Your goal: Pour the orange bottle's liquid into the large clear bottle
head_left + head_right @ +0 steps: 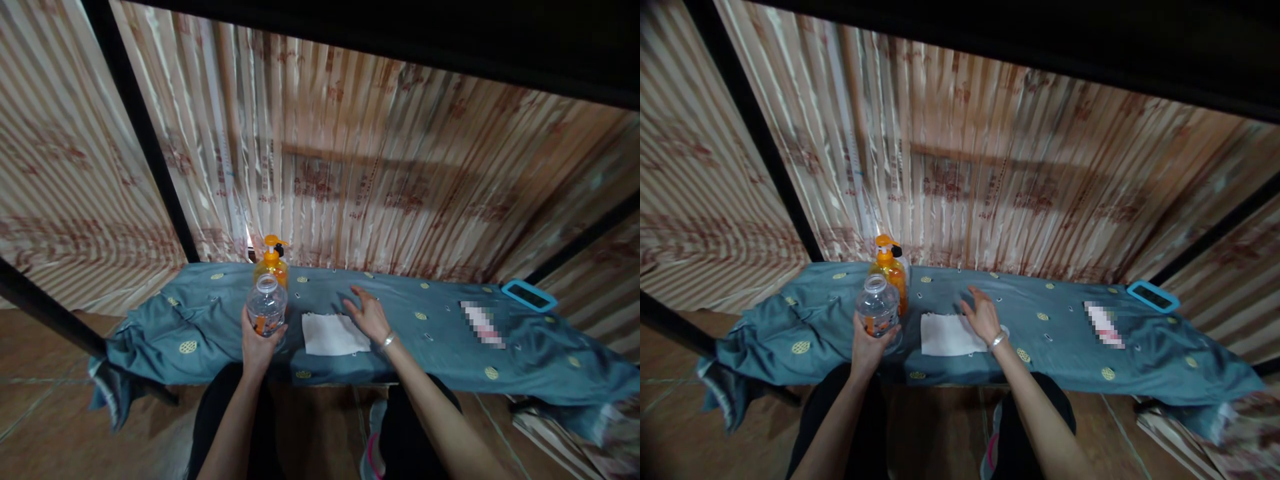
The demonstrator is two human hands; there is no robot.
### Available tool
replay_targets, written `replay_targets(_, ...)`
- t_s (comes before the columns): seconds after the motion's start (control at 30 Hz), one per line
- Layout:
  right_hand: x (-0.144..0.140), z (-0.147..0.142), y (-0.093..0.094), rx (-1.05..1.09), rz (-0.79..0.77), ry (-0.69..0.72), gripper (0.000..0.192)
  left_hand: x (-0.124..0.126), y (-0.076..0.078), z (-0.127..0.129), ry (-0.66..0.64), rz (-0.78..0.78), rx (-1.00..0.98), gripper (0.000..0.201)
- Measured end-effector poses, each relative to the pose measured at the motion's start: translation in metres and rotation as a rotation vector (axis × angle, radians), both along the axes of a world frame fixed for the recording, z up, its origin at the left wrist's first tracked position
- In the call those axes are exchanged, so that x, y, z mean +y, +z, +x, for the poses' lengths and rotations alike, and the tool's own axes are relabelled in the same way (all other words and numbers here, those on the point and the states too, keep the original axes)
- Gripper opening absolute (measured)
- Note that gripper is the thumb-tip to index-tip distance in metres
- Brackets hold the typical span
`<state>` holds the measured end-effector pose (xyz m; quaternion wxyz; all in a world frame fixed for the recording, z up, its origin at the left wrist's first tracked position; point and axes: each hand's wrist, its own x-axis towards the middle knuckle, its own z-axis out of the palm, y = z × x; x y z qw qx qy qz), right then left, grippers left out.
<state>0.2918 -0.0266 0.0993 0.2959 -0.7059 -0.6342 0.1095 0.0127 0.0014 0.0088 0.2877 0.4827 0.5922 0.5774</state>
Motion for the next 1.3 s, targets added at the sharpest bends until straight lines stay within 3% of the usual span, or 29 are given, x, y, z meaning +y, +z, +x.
replay_targets(0.13,0.043,-0.063,0.048,0.12,0.113,0.255,0.042,-0.002,0.006,0.0,0.02,-0.045,-0.012,0.111)
replay_targets(0.23,0.074,-0.101,0.069,0.186,0.157,0.378,0.047,-0.004,0.009,-0.001,0.014,-0.117,0.008,0.101)
replay_targets(0.33,0.1,-0.125,0.074,0.248,0.154,0.46,0.051,-0.005,0.01,-0.002,-0.014,-0.132,0.024,0.083)
replay_targets(0.53,0.124,-0.146,0.057,0.32,0.143,0.519,0.022,-0.004,0.008,0.0,-0.004,-0.098,0.009,0.065)
replay_targets(0.73,0.122,-0.135,0.051,0.411,0.246,0.444,0.028,-0.005,0.01,0.004,0.019,-0.081,-0.019,0.066)
replay_targets(0.93,0.111,-0.097,0.069,0.485,0.363,0.389,0.038,-0.006,0.016,0.002,0.013,-0.138,-0.006,0.068)
replay_targets(1.13,0.085,-0.055,0.083,0.505,0.406,0.365,0.045,0.003,0.024,0.006,0.041,-0.143,0.058,0.068)
replay_targets(1.3,0.057,-0.028,0.072,0.492,0.359,0.358,0.045,0.01,0.023,0.009,0.045,-0.135,0.085,0.065)
